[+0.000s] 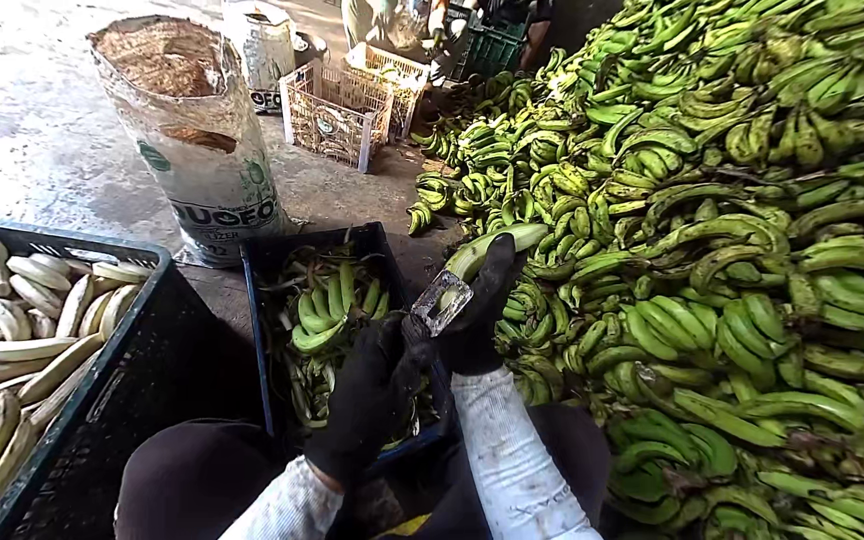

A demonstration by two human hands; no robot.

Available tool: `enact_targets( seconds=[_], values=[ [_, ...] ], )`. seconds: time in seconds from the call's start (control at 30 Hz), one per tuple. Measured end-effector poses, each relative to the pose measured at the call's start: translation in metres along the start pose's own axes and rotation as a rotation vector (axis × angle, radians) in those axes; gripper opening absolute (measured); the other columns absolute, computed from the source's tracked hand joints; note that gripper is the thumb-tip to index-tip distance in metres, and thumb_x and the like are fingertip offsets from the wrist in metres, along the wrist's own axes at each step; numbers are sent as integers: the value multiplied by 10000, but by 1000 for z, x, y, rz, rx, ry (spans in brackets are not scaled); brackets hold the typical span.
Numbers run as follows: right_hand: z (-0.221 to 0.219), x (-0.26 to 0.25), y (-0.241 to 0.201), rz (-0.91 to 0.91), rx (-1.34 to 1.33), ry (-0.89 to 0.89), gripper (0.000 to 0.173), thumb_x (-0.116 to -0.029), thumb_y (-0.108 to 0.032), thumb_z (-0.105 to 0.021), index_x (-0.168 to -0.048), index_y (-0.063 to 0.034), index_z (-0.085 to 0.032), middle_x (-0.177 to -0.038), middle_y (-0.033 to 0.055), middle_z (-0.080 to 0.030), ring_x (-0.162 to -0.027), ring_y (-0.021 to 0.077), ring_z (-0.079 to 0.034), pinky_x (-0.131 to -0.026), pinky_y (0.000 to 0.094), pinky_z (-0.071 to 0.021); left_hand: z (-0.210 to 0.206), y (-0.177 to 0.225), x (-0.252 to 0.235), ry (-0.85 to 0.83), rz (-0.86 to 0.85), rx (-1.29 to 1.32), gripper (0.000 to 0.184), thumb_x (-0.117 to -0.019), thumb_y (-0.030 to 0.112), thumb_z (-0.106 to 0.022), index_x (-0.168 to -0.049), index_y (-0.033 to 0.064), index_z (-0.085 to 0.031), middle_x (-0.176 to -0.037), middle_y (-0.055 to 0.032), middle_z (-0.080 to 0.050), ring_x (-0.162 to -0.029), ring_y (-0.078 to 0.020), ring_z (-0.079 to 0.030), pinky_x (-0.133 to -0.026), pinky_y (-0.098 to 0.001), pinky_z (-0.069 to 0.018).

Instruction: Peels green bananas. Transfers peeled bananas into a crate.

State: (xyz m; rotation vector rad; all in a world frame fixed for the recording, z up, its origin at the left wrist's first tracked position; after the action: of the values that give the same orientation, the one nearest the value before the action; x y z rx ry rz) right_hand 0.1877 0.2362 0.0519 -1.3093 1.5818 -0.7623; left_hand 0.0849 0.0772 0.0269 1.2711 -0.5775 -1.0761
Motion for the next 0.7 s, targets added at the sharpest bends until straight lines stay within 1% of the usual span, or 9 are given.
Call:
enact_targets(
  seconds=[0.07,0.13,0.23,0.3,0.4,0.47,0.57,0.63,0.7],
  values=[
    [-2,3,2,-30,18,-64,515,-1036,-470,-504,-1498,-282,-375,-1190,37,-628,-954,172,-658,-760,403,-588,6,0,-7,7,-25,-119,553,-1011,491,-537,-1409,110,-584,-1246,-91,-654,-1136,-179,-630,-973,-420,-541],
    [-6,9,12,-117,9,-295,453,-1060,-405,-481,-1481,-262,-398,-1162,29,-639,-924,141,-659,-743,356,-590,17,-3,-19,9,-38,-264,552,-1021,511,-483,-1424,150,-593,-1198,-107,-674,-1093,-238,-639,-915,-470,-546],
    [-7,30,26,-230,51,-723,328,-1059,-184,-473,-1375,-123,-539,-1068,36,-663,-890,93,-649,-768,298,-583,38,-19,-40,32,-26,-417,513,-1034,495,-473,-1450,213,-579,-1216,-137,-660,-1093,-316,-637,-887,-568,-531],
    [-10,46,31,-422,22,-862,272,-1054,-163,-427,-1246,-85,-604,-942,15,-685,-791,71,-657,-706,261,-583,50,-28,-50,41,-23,-492,521,-1046,501,-429,-1451,209,-578,-1245,-150,-659,-1118,-351,-633,-906,-611,-505],
    [-15,74,19,-654,-46,-1014,429,-1032,-201,-404,-1456,-150,-451,-1123,8,-671,-959,62,-661,-857,252,-569,62,-40,-56,37,128,-470,497,-1085,469,-364,-1441,195,-576,-1353,-142,-625,-1226,-344,-606,-993,-625,-474],
    [-10,69,24,-645,-60,-956,472,-1000,-244,-464,-1464,-160,-441,-1100,49,-670,-930,113,-665,-831,299,-576,67,-44,-55,65,207,-406,507,-1085,496,-356,-1427,194,-578,-1353,-125,-627,-1223,-314,-610,-991,-619,-474],
    [4,36,32,-484,-38,-622,391,-982,-325,-559,-1331,-149,-554,-999,47,-700,-855,135,-692,-763,335,-602,51,-32,-47,27,131,-354,510,-1063,528,-385,-1396,206,-598,-1246,-95,-666,-1102,-263,-656,-918,-573,-527],
    [4,22,29,-415,-133,-481,359,-1034,-365,-499,-1348,-192,-530,-1012,12,-684,-849,109,-679,-728,315,-600,31,-28,-38,-24,12,-362,579,-1035,576,-381,-1434,209,-585,-1238,-95,-673,-1104,-242,-661,-932,-529,-544],
    [-2,11,24,-386,-380,-384,301,-1062,-399,-465,-1270,-201,-554,-1041,24,-691,-890,133,-695,-742,342,-612,15,-23,-29,-15,-105,-381,617,-1020,614,-387,-1437,206,-587,-1180,-97,-685,-1054,-243,-665,-888,-506,-561]
  ],
)
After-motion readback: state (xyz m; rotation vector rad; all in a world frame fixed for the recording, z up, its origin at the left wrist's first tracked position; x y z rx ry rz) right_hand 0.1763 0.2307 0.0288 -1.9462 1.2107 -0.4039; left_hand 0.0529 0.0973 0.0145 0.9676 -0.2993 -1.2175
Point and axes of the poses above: each hand's wrist, its own x-axis away from the middle knuckle, its own z-axis out of the back of the hand, y = z × x, the point moved 7 cm from there along -x, towards the middle knuckle
